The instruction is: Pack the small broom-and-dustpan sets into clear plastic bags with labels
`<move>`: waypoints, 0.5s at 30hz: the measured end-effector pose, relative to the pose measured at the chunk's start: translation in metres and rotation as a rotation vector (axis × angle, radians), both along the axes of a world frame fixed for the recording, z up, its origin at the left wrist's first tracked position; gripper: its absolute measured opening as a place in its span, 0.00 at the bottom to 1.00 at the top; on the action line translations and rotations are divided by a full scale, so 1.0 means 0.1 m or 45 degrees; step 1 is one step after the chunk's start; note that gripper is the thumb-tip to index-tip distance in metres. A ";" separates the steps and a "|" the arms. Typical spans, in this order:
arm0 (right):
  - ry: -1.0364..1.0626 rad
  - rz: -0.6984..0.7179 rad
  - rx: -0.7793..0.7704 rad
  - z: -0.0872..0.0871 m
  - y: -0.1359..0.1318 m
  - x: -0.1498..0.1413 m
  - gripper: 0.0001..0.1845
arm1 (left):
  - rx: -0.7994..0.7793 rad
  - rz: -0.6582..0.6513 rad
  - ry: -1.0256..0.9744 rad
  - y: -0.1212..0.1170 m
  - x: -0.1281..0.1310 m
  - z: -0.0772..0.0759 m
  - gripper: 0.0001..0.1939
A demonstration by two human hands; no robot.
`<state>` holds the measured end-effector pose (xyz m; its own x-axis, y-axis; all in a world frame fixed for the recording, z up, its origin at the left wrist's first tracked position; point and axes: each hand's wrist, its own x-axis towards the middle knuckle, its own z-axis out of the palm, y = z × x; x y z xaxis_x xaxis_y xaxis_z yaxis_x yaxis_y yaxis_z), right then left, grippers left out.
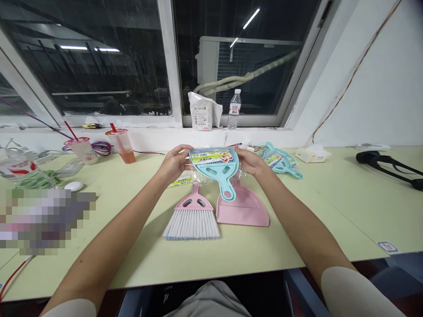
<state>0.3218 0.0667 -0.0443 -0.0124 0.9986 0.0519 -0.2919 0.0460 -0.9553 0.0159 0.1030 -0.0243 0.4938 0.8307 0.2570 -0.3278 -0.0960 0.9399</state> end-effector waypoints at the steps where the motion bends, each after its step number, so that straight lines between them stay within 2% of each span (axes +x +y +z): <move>1: -0.002 0.003 -0.010 -0.01 0.01 -0.01 0.15 | 0.010 -0.013 -0.008 0.01 0.00 -0.01 0.18; 5: -0.028 0.097 -0.090 -0.03 0.03 -0.11 0.25 | 0.011 -0.017 -0.048 0.02 0.05 -0.08 0.21; 8: -0.031 0.141 -0.170 -0.01 0.03 -0.16 0.28 | -0.008 0.033 -0.065 0.02 0.09 -0.12 0.21; 12: -0.058 -0.069 -0.167 0.13 -0.03 -0.12 0.26 | -0.023 0.154 -0.111 0.06 0.11 -0.14 0.18; 15: -0.253 -0.286 -0.071 0.30 -0.15 -0.06 0.24 | 0.000 0.243 -0.181 0.09 0.10 -0.13 0.16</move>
<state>0.3156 0.0517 -0.0146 0.2048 0.9787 0.0153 -0.0876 0.0339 -0.9956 0.0261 0.1116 -0.0372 0.2868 0.9055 0.3129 -0.4329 -0.1689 0.8855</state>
